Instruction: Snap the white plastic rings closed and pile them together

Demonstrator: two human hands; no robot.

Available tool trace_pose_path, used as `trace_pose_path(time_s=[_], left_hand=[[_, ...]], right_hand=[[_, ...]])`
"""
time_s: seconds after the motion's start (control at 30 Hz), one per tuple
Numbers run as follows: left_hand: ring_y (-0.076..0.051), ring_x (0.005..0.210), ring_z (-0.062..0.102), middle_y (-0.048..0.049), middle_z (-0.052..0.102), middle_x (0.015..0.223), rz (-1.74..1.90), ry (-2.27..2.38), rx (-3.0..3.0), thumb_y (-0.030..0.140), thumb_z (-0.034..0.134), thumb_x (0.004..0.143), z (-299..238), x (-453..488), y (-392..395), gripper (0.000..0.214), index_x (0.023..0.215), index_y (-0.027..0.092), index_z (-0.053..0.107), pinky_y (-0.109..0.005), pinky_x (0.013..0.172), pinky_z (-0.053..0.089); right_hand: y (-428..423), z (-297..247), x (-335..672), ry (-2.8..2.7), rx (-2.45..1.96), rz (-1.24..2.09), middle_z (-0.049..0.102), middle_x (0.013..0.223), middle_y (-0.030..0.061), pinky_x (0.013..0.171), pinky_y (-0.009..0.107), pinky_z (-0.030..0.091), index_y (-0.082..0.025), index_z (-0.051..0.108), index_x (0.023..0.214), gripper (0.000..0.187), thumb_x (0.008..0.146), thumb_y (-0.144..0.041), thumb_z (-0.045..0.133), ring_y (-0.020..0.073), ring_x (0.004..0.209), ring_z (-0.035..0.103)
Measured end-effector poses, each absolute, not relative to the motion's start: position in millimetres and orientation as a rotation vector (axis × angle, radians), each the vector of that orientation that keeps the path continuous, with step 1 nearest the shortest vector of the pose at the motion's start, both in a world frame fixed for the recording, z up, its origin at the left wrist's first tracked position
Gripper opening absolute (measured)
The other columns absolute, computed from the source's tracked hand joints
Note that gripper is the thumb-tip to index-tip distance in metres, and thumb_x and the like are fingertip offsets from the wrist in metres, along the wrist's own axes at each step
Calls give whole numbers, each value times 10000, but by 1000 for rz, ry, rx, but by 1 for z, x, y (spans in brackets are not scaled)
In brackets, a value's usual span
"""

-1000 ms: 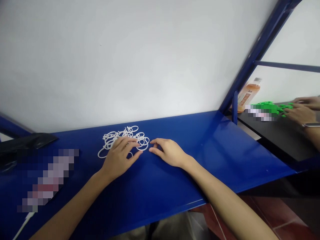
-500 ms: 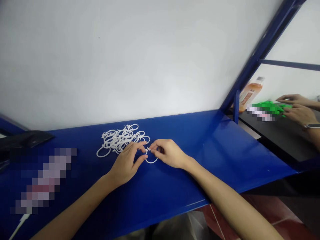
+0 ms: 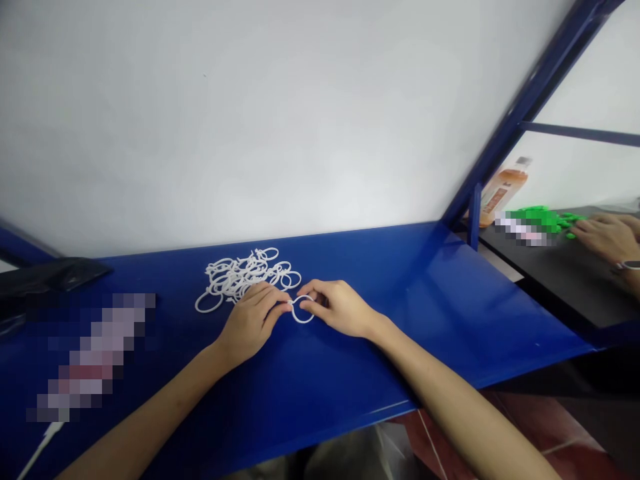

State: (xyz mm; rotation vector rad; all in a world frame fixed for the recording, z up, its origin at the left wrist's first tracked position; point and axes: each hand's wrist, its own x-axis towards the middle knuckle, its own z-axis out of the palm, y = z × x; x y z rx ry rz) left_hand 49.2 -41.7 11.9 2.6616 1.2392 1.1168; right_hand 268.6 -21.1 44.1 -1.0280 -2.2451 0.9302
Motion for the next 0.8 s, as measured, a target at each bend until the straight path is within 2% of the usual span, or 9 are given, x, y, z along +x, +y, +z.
trace_pose_path(time_s=[0.23, 0.53, 0.7, 0.8], left_hand=[[-182, 804, 570, -5, 664, 782, 1092, 1208, 2696, 252, 437, 1021, 13, 49, -41, 250, 842, 207, 607, -341, 763, 444], [-192, 837, 584, -14, 692, 816, 1003, 1185, 2675, 248, 461, 1002, 10, 49, -40, 232, 868, 219, 648, -357, 800, 464], [-200, 871, 609, 2, 705, 833, 1029, 1306, 2604, 215, 522, 973, 7, 50, -41, 100, 996, 221, 619, -367, 833, 469], [-211, 882, 611, 13, 705, 823, 976, 1371, 2590, 176, 571, 938, 5, 50, -41, 156, 1088, 210, 598, -380, 856, 465]], right_hand=[[-22, 39, 264, -2342, -969, 841, 667, 769, -6, 631, 223, 436, -197, 678, 1044, 185, 974, -320, 559, 112, 646, 579], [-22, 38, 266, -2442, -935, 740, 685, 803, 15, 652, 230, 429, -190, 658, 934, 177, 991, -302, 534, 126, 673, 598], [-24, 31, 266, -2510, -890, 584, 683, 844, 37, 640, 233, 411, -183, 612, 936, 235, 1030, -323, 447, 134, 681, 601], [-25, 27, 264, -2561, -856, 422, 659, 806, 40, 592, 240, 360, -174, 579, 883, 281, 1046, -324, 405, 134, 640, 565]])
